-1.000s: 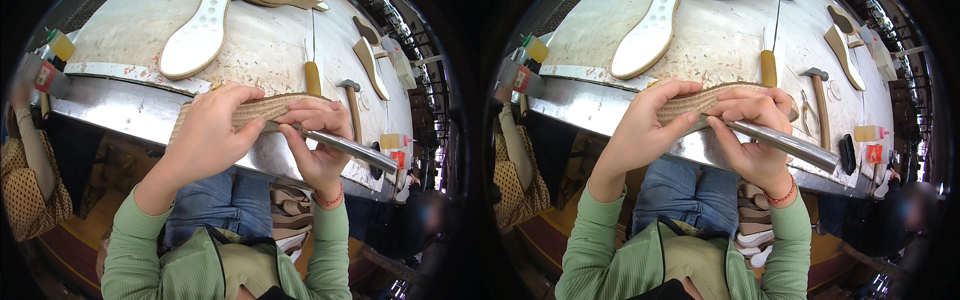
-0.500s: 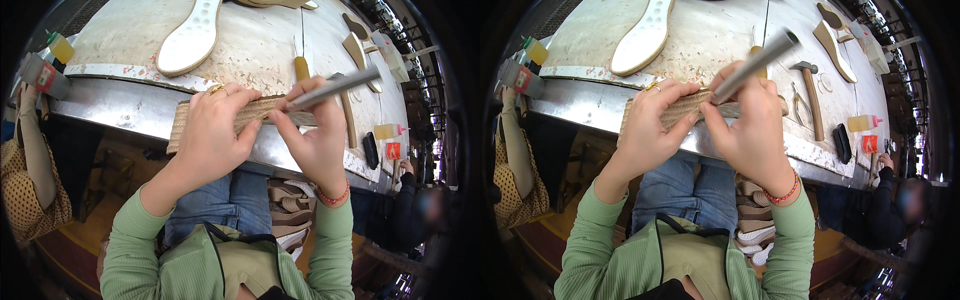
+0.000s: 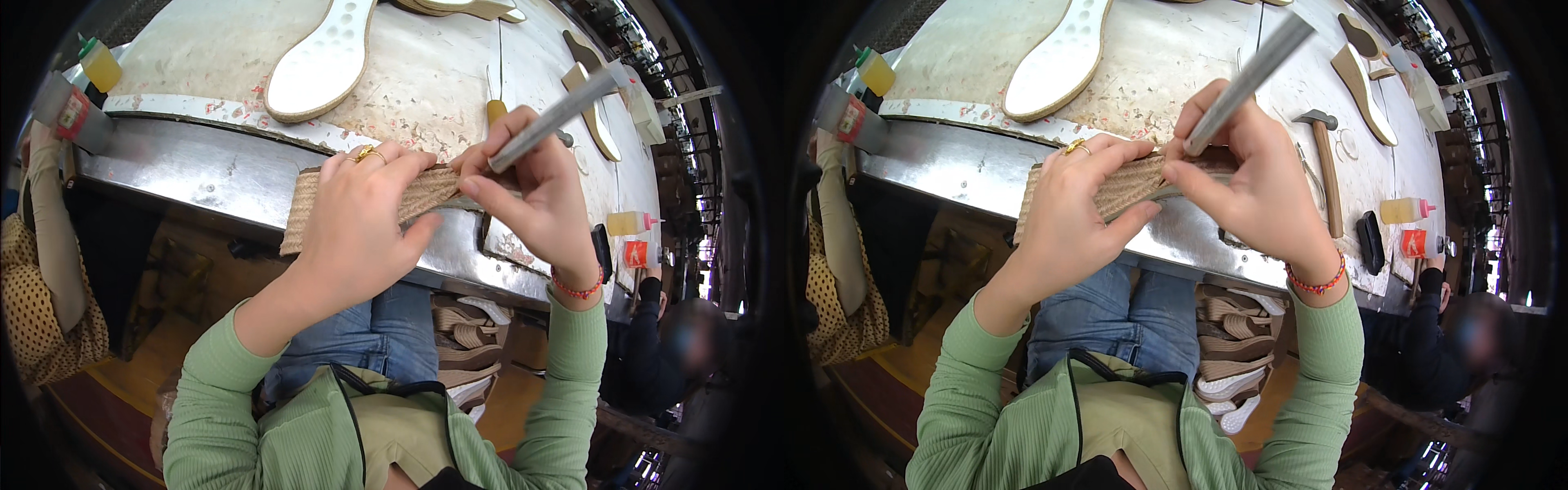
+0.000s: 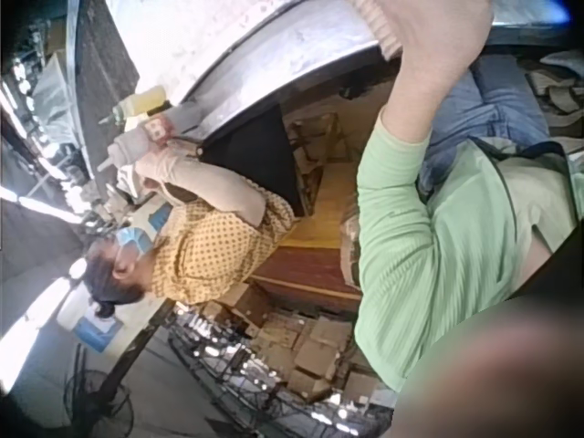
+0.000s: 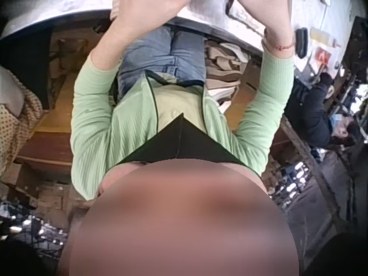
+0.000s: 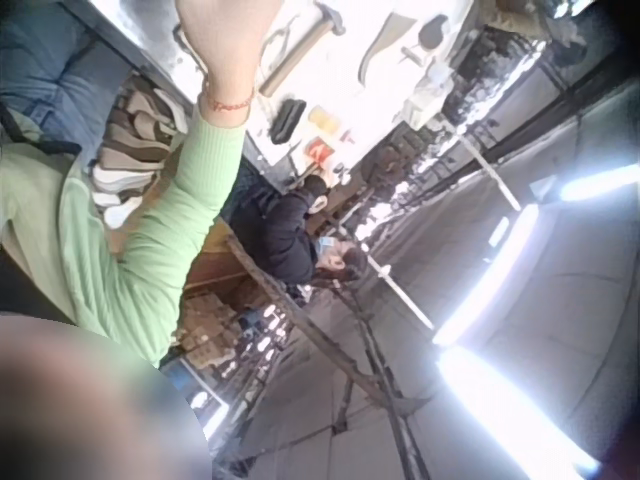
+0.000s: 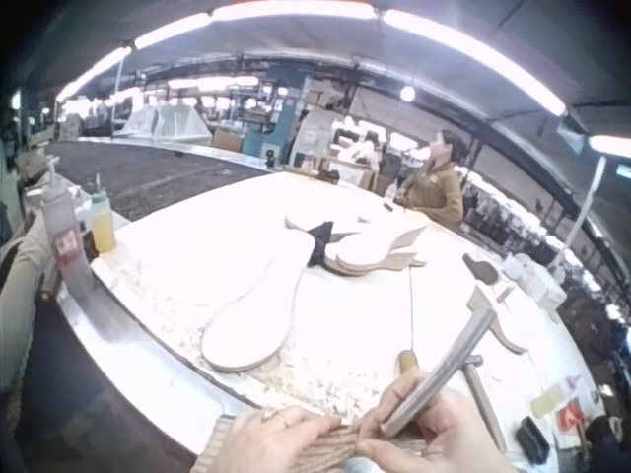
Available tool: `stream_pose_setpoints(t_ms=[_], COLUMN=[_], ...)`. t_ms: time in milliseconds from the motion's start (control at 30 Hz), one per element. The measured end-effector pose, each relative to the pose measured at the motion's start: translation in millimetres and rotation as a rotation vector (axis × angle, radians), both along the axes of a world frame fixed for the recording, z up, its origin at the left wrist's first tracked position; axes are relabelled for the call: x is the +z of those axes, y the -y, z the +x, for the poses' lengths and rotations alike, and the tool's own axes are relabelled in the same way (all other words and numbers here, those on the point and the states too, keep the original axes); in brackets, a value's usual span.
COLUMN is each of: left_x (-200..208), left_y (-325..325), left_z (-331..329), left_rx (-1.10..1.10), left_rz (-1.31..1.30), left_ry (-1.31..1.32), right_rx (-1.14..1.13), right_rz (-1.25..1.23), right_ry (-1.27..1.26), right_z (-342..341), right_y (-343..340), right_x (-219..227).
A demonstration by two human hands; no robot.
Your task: The person uses a metal awl to repeatedly puncture and stitch the woven sole of a wedge shoe. They hold the shoe with one hand and manipulate the awl with the other, working along the edge of the sole. The person occasionally switches to pliers to pull or adjust the stitching material.
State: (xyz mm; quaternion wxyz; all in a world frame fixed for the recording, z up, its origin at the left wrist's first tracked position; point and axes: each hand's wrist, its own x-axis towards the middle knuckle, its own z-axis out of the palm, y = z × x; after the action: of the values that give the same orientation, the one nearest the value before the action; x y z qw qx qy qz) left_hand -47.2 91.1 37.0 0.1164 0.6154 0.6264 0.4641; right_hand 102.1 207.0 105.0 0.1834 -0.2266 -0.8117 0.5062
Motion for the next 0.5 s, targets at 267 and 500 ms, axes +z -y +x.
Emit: stream_pose_setpoints(t_ms=[267,500], left_x=[-0.1,0.0], left_y=[-0.1,-0.5], left_z=[5.1,6.7], left_rx=[0.014,0.026], left_rz=[-0.076,-0.068], left_ry=[0.029,-0.003], right_rx=[0.110,0.108], right_rz=[0.276,0.314], right_ry=[0.061,0.079], right_z=[7.6,5.4], right_y=[-0.7,1.3], right_x=[-6.7,-4.7])
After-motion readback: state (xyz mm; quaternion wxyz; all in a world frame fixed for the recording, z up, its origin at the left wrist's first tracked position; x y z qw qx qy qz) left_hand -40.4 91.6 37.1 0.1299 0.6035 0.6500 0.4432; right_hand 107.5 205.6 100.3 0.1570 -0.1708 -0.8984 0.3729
